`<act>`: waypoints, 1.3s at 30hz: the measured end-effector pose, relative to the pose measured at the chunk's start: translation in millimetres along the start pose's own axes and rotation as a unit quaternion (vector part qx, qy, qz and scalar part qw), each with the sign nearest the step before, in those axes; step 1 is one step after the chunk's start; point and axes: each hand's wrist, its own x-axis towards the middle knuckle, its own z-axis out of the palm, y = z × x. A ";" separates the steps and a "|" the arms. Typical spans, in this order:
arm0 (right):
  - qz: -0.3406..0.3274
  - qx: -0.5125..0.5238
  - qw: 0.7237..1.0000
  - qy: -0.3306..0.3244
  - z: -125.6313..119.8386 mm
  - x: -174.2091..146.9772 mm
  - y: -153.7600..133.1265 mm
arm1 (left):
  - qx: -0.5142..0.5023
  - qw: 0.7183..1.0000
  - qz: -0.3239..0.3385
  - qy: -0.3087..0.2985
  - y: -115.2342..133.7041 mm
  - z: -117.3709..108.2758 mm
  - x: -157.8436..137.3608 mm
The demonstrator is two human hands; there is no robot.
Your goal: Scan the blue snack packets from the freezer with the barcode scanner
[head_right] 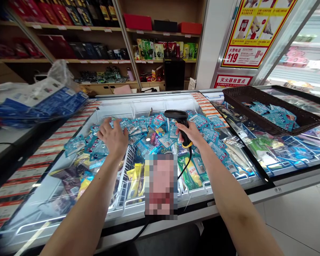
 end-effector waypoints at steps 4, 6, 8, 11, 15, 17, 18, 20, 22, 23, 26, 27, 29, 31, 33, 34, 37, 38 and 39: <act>0.003 0.004 1.000 0.004 0.0 0.0 -0.5 | -0.019 0.996 0.064 -0.051 15.0 4.1 -3.7; 0.006 0.005 1.000 0.005 -0.2 0.1 -0.6 | -0.048 0.991 0.090 -0.091 25.2 7.8 -6.8; 0.005 0.009 1.000 0.003 -0.7 0.4 -0.2 | -0.091 0.979 0.116 -0.141 34.6 12.4 -10.6; -0.003 0.017 1.000 0.000 -2.1 1.0 1.4 | -0.149 0.954 0.150 -0.212 44.0 20.1 -16.6; -0.001 0.015 1.000 0.001 -3.6 2.4 3.6 | -0.158 0.938 0.164 -0.262 49.5 27.7 -21.6; -0.001 0.009 1.000 0.002 -3.5 2.8 4.0 | -0.146 0.937 0.157 -0.276 52.3 29.4 -23.4; -0.003 0.007 1.000 0.002 -3.3 2.9 4.0 | -0.136 0.938 0.151 -0.280 54.2 29.7 -24.6; -0.013 0.008 1.000 -0.004 -2.7 2.7 3.7 | -0.111 0.942 0.144 -0.282 58.7 29.6 -27.9; -0.019 0.009 1.000 -0.008 -2.2 2.3 3.3 | -0.094 0.942 0.151 -0.283 63.4 29.0 -31.9; -0.020 0.009 1.000 -0.008 -2.1 2.1 3.2 | -0.089 0.941 0.158 -0.285 65.3 28.5 -33.7; -0.019 0.006 1.000 -0.009 -2.3 2.3 3.7 | -0.082 0.937 0.170 -0.293 68.4 27.6 -36.0; -0.019 0.007 1.000 -0.010 -2.5 2.6 4.0 | -0.084 0.936 0.169 -0.298 68.2 27.7 -35.4; -0.020 0.010 1.000 -0.011 -3.1 3.2 4.9 | -0.098 0.931 0.158 -0.315 66.3 28.7 -32.4; -0.022 0.013 1.000 -0.010 -3.4 3.5 5.3 | -0.119 0.925 0.139 -0.334 62.5 30.7 -28.0; -0.019 0.012 1.000 -0.012 -3.5 3.3 5.2 | -0.145 0.920 0.103 -0.350 57.4 32.6 -23.7; -0.017 0.012 1.000 -0.013 -3.4 3.2 5.0 | -0.164 0.917 0.075 -0.355 54.6 33.3 -21.8; -0.008 0.010 1.000 -0.013 -2.8 2.6 4.4 | -0.241 0.908 -0.032 -0.341 46.0 34.0 -17.1; -0.006 0.009 1.000 -0.011 -2.5 2.6 4.4 | -0.269 0.904 -0.067 -0.325 43.5 33.8 -15.8; -0.005 0.008 1.000 -0.009 -2.2 2.5 4.4 | -0.300 0.898 -0.095 -0.307 41.3 33.7 -14.6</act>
